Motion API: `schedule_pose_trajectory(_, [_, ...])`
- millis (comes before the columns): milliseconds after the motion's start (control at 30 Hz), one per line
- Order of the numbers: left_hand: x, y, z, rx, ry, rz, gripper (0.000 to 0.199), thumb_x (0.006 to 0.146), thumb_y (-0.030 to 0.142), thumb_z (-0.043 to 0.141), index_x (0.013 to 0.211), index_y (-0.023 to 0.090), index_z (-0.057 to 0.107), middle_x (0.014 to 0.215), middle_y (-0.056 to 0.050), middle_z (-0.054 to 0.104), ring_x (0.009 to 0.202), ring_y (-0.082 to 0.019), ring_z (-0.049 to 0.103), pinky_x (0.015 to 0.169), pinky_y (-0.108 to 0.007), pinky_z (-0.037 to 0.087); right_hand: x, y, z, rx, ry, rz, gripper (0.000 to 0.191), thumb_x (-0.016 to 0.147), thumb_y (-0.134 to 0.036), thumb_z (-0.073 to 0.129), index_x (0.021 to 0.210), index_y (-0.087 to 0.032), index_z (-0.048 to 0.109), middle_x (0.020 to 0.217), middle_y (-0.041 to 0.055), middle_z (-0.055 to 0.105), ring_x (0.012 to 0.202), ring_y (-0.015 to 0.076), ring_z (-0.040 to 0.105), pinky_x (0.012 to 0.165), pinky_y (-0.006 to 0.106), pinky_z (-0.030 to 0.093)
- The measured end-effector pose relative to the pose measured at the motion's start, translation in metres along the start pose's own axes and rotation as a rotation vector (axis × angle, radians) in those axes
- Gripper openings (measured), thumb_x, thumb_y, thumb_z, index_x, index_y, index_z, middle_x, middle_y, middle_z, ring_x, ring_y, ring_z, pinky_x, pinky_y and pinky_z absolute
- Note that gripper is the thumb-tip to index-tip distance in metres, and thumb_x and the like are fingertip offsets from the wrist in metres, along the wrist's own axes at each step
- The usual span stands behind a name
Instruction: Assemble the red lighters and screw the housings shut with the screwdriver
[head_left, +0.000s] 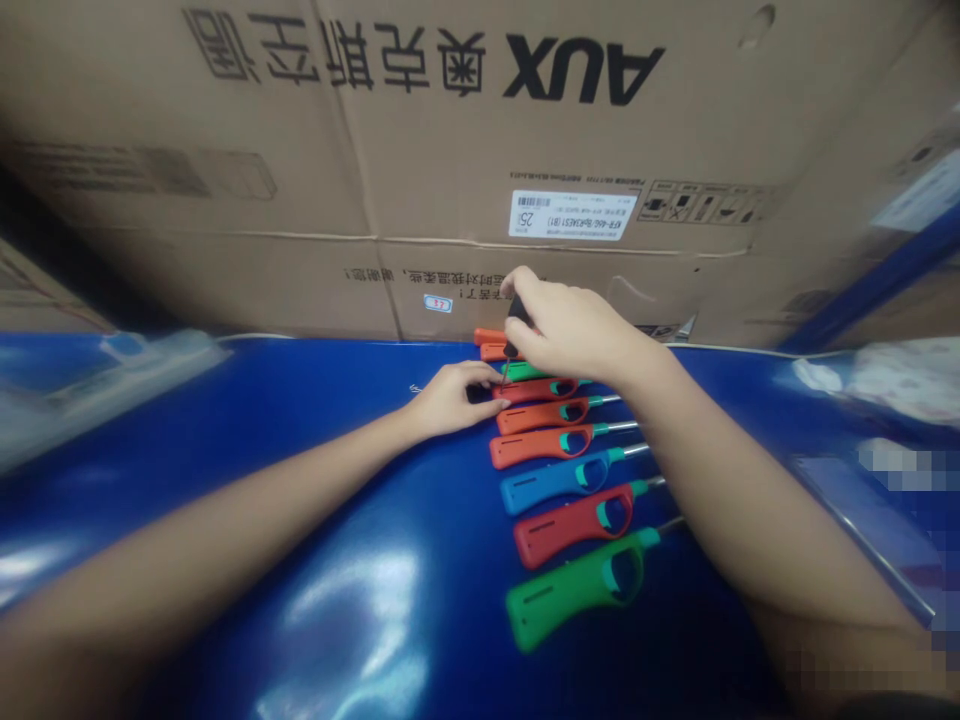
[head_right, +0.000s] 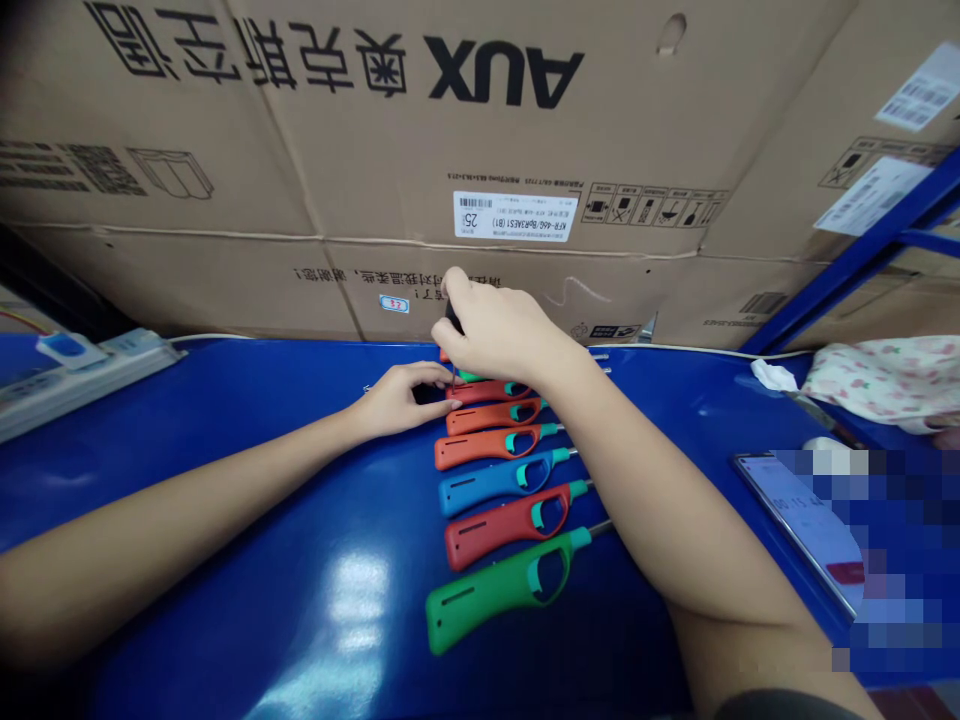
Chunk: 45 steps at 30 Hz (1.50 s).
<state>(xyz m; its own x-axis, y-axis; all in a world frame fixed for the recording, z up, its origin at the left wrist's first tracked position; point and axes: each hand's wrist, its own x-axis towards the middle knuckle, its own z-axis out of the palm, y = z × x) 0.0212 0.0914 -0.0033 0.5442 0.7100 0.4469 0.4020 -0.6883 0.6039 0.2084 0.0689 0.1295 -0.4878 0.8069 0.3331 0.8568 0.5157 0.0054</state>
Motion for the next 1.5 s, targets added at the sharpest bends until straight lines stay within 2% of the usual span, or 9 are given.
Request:
schedule_pose_trajectory(100, [-0.0003, -0.0002, 0.0005, -0.003, 0.004, -0.001, 0.03, 0.084, 0.036, 0.072, 0.104, 0.014, 0.074, 0.103, -0.01, 0.077, 0.093, -0.023, 0.071, 0.086, -0.035, 0.057, 0.0003, 0.0003, 0.0007, -0.03, 0.018, 0.006, 0.036, 0.096, -0.042, 0.04, 0.109, -0.016, 0.061, 0.092, 0.0123, 0.074, 0.079, 0.0292, 0.067, 0.066, 0.036, 0.043])
schedule_pose_trajectory(233, [-0.0005, -0.0019, 0.0015, -0.014, 0.01, -0.012, 0.031, 0.083, 0.035, 0.074, 0.105, 0.014, 0.074, 0.104, -0.01, 0.077, 0.091, -0.022, 0.071, 0.083, -0.035, 0.057, -0.0004, 0.0015, 0.0006, 0.007, 0.013, -0.028, 0.04, 0.091, -0.033, 0.044, 0.125, -0.015, 0.054, 0.102, 0.0123, 0.074, 0.079, 0.027, 0.066, 0.064, 0.034, 0.042])
schedule_pose_trajectory(367, [-0.0007, -0.0035, 0.0019, -0.033, 0.01, -0.031, 0.032, 0.082, 0.036, 0.076, 0.105, 0.014, 0.073, 0.102, -0.01, 0.077, 0.089, -0.022, 0.072, 0.083, -0.034, 0.057, -0.0011, 0.0015, 0.0001, -0.014, 0.021, -0.035, 0.033, 0.093, -0.041, 0.046, 0.109, -0.017, 0.061, 0.092, 0.0101, 0.074, 0.077, 0.0265, 0.066, 0.063, 0.034, 0.041])
schedule_pose_trajectory(500, [-0.0007, -0.003, 0.0018, -0.055, 0.004, -0.04, 0.028, 0.082, 0.035, 0.075, 0.102, 0.015, 0.072, 0.099, -0.008, 0.077, 0.09, -0.021, 0.072, 0.086, -0.034, 0.057, -0.0018, -0.0002, -0.0007, 0.047, 0.022, -0.047, 0.033, 0.091, -0.034, 0.047, 0.118, -0.017, 0.057, 0.102, 0.0092, 0.073, 0.077, 0.0243, 0.065, 0.064, 0.033, 0.041])
schedule_pose_trajectory(600, [-0.0006, -0.001, 0.0018, -0.06, 0.0, -0.035, 0.024, 0.083, 0.034, 0.075, 0.097, 0.015, 0.07, 0.095, -0.006, 0.076, 0.089, -0.02, 0.071, 0.085, -0.032, 0.056, -0.0021, -0.0013, -0.0017, 0.017, 0.016, -0.035, 0.03, 0.093, -0.039, 0.046, 0.107, -0.018, 0.061, 0.095, 0.0087, 0.073, 0.077, 0.0249, 0.065, 0.063, 0.033, 0.04])
schedule_pose_trajectory(733, [0.0003, 0.0024, -0.0001, -0.052, -0.014, -0.017, 0.019, 0.084, 0.032, 0.073, 0.094, 0.016, 0.067, 0.092, -0.005, 0.074, 0.086, -0.019, 0.07, 0.083, -0.031, 0.055, -0.0023, -0.0018, -0.0028, 0.035, 0.011, -0.018, 0.032, 0.092, -0.034, 0.046, 0.116, -0.017, 0.059, 0.098, 0.0094, 0.073, 0.08, 0.0257, 0.066, 0.064, 0.033, 0.04])
schedule_pose_trajectory(900, [0.0028, 0.0049, -0.0048, -0.013, -0.065, 0.016, 0.016, 0.083, 0.029, 0.072, 0.092, 0.017, 0.067, 0.091, -0.004, 0.073, 0.084, -0.019, 0.069, 0.079, -0.03, 0.053, -0.0024, -0.0024, -0.0039, 0.004, 0.006, -0.021, 0.028, 0.092, -0.034, 0.046, 0.106, -0.017, 0.063, 0.095, 0.0098, 0.074, 0.079, 0.0259, 0.066, 0.063, 0.032, 0.039])
schedule_pose_trajectory(1233, [0.0029, 0.0063, -0.0054, 0.032, -0.067, 0.037, 0.017, 0.085, 0.032, 0.07, 0.091, 0.017, 0.065, 0.089, -0.003, 0.072, 0.083, -0.02, 0.068, 0.077, -0.03, 0.052, -0.0029, -0.0021, -0.0052, -0.009, -0.025, -0.007, 0.036, 0.094, -0.035, 0.045, 0.121, -0.014, 0.057, 0.105, 0.0141, 0.073, 0.085, 0.0279, 0.067, 0.069, 0.035, 0.044])
schedule_pose_trajectory(1500, [0.0026, 0.0044, -0.0046, 0.052, -0.061, 0.045, 0.017, 0.086, 0.033, 0.069, 0.091, 0.018, 0.064, 0.09, -0.003, 0.071, 0.083, -0.02, 0.068, 0.078, -0.031, 0.052, -0.0038, -0.0025, -0.0059, -0.002, -0.023, -0.004, 0.035, 0.095, -0.035, 0.043, 0.121, -0.014, 0.056, 0.103, 0.0141, 0.073, 0.084, 0.0287, 0.068, 0.066, 0.035, 0.044])
